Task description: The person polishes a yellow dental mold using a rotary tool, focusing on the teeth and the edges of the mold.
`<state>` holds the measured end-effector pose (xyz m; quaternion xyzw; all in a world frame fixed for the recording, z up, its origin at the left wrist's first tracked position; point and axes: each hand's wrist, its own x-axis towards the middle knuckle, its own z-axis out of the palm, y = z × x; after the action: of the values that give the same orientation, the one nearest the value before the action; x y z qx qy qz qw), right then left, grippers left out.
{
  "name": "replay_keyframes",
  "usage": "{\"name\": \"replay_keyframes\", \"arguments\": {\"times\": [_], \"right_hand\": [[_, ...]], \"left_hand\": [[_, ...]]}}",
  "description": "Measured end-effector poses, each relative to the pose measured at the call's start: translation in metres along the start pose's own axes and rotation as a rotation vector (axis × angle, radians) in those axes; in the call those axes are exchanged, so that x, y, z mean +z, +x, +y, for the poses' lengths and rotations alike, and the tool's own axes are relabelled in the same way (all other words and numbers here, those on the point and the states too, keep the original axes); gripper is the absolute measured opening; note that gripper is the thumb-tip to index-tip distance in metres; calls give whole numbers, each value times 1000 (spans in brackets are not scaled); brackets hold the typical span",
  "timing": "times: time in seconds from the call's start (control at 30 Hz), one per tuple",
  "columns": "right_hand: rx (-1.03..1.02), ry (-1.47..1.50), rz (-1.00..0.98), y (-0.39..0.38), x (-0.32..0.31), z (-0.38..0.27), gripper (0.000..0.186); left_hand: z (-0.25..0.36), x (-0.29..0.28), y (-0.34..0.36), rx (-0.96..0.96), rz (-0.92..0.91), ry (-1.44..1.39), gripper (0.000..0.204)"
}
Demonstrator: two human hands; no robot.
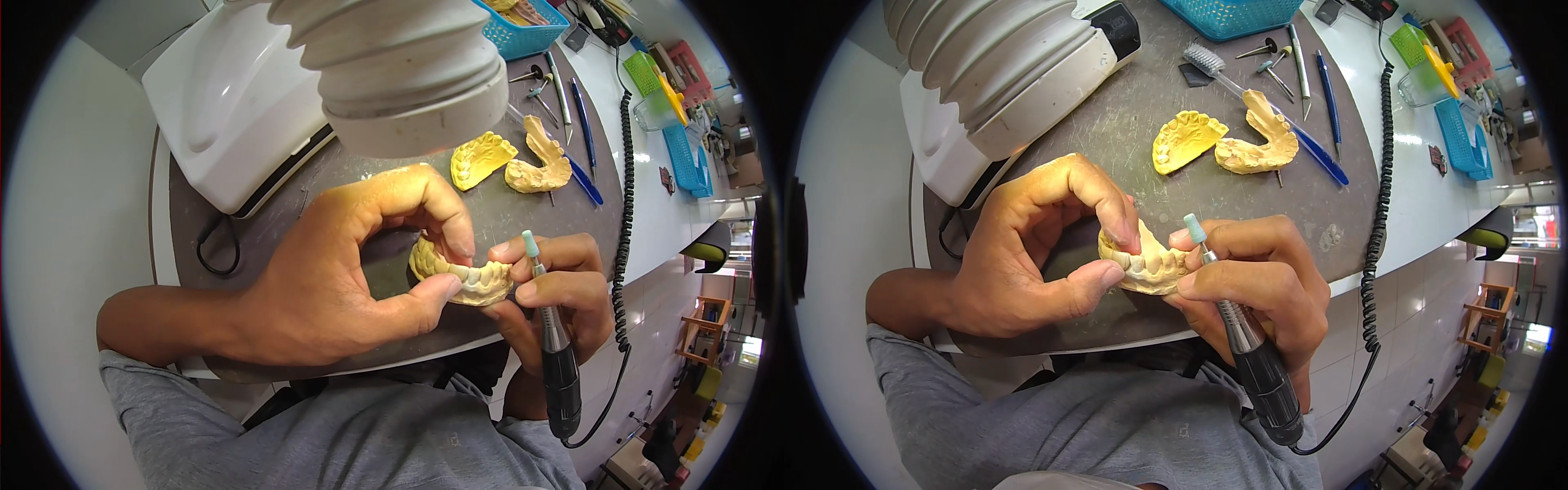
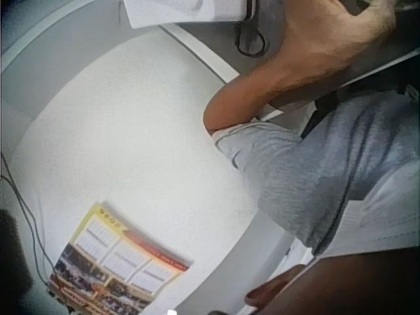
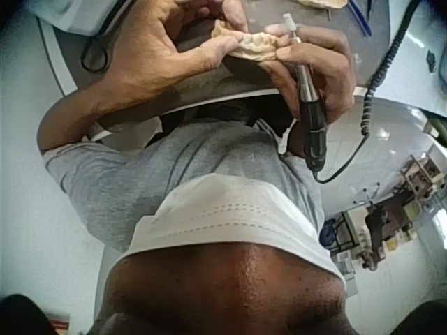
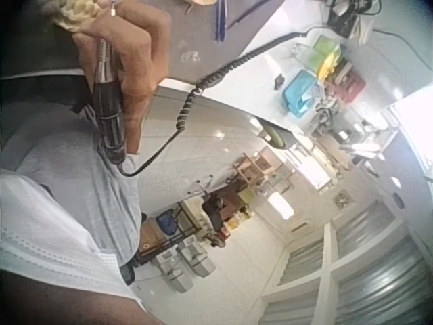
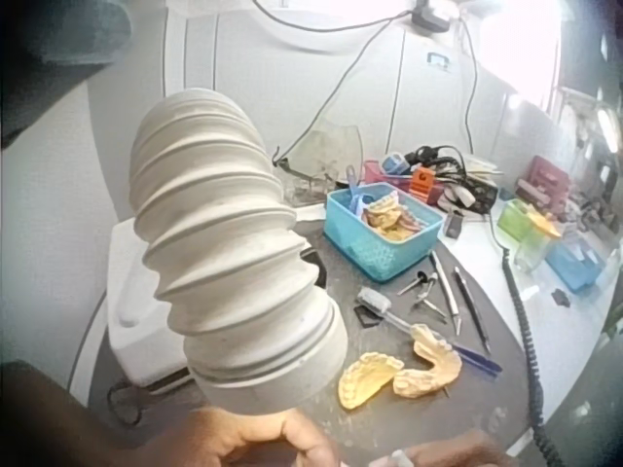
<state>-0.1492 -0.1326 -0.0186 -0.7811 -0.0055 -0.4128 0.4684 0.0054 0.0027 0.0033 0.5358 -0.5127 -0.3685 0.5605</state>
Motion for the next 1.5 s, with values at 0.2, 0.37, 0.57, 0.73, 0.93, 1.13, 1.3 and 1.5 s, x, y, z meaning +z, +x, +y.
{"name": "replay_keyframes", "arguments": {"times": [0.2,0.37,0.57,0.73,0.93,1.13,1.3,1.5], "right_hand": [[1,-55,-28,0,0,-7,32],[-50,-196,-93,-4,-4,-10,30],[-122,-342,-159,-12,-14,-10,27],[-173,-444,-146,-14,-17,-5,26],[-88,-465,-135,-17,-18,-13,26],[-316,-406,-321,-14,-21,-12,24],[-347,-430,-377,-14,-16,-4,21],[-204,-253,-73,-16,-18,-13,23]], "left_hand": [[2,-3,-1,39,42,-37,22],[1,2,-2,67,137,-133,18],[6,3,-3,-20,207,-263,14],[5,2,0,-70,188,-238,19],[5,3,1,-123,140,-345,24],[13,4,1,-202,166,-420,24],[8,7,0,-187,136,-482,24],[5,8,-2,-279,149,-597,22]]}}
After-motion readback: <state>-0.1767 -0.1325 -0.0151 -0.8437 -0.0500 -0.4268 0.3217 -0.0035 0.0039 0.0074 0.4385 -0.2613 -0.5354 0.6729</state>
